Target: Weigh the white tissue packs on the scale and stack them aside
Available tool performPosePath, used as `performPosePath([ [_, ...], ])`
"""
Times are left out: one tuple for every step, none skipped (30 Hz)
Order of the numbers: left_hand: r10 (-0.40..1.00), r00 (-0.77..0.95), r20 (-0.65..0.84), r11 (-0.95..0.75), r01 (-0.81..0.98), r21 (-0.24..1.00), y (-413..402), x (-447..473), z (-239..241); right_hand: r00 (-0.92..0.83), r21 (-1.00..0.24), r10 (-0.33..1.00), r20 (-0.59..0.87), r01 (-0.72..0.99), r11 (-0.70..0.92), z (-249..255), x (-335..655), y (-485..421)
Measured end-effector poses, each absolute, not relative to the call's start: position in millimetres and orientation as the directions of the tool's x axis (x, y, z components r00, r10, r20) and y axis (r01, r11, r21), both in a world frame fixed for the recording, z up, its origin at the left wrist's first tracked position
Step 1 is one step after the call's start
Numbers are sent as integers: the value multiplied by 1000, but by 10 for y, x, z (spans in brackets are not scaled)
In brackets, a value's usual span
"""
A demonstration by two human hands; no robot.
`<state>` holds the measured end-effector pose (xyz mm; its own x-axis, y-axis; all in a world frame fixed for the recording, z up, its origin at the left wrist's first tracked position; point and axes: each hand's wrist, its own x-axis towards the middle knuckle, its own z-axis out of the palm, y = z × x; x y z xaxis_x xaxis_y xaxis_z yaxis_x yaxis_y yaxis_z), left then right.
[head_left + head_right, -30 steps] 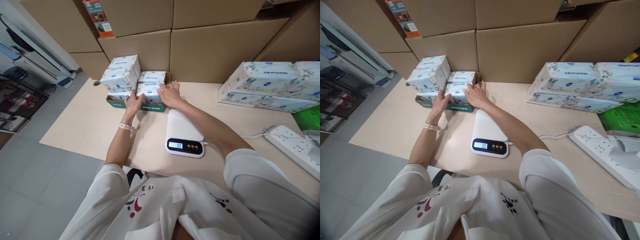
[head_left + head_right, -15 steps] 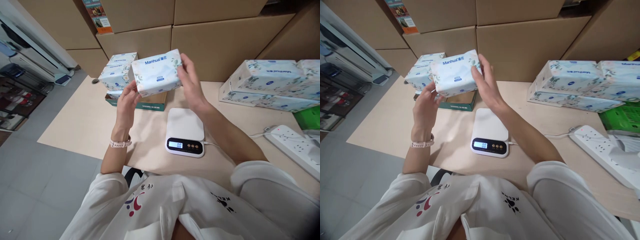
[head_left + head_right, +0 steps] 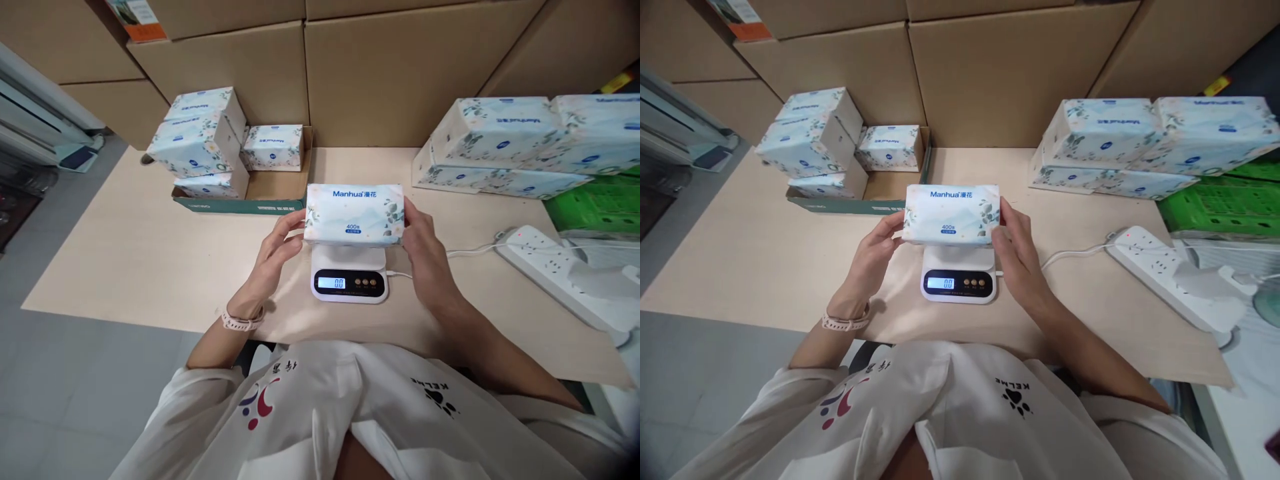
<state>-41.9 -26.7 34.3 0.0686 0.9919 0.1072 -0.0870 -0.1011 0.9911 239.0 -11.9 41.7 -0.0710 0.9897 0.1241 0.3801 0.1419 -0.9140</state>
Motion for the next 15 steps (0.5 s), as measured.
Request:
performPosePath([
  [993, 70, 97, -91, -80, 993, -271, -415, 320, -66, -918, 991, 116, 374, 133, 385, 2393, -136],
  [994, 72, 88, -83, -74, 994, -277, -411, 302, -64, -921, 992, 109, 368, 125, 357, 2397, -145],
  [994, 75, 82, -77, -67, 995, -282, -408, 286, -62, -924, 993, 104, 363, 120, 333, 2403, -148],
  [994, 78, 77, -72, -61, 996, -287, -406, 272, -59, -926, 993, 100, 359, 114, 312, 2410, -146],
  [994, 80, 73, -69, -57, 996, -291, -405, 259, -60, -928, 994, 94, 357, 109, 295, 2417, -141],
  [994, 84, 67, -63, -55, 997, -294, -404, 247, -62, -928, 994, 90, 357, 106, 279, 2424, -133],
  [994, 88, 60, -55, -54, 997, -297, -404, 235, -67, -927, 994, 85, 359, 104, 265, 2428, -124],
  [995, 89, 49, -44, -55, 997, -299, -404, 224, -73, -927, 994, 80, 362, 102, 251, 2431, -115],
  [995, 89, 38, -33, -56, 998, -301, -403, 212, -77, -926, 994, 75, 364, 98, 236, 2432, -107],
  [996, 87, 29, -24, -57, 998, -303, -401, 200, -77, -926, 995, 68, 365, 92, 219, 2431, -101],
  [996, 84, 21, -17, -55, 998, -303, -397, 188, -75, -927, 995, 63, 365, 86, 199, 2429, -96],
  [997, 80, 18, -13, -54, 998, -303, -392, 176, -73, -928, 996, 60, 364, 83, 176, 2428, -94],
  [997, 72, 16, -12, -55, 998, -301, -385, 164, -69, -928, 996, 63, 362, 84, 149, 2429, -93],
  [998, 54, 16, -13, -59, 998, -298, -377, 154, -58, -928, 995, 78, 360, 94, 119, 2434, -94],
  [1000, 23, 19, -17, -68, 998, -293, -370, 146, -41, -926, 994, 104, 360, 112, 86, 2442, -97],
])
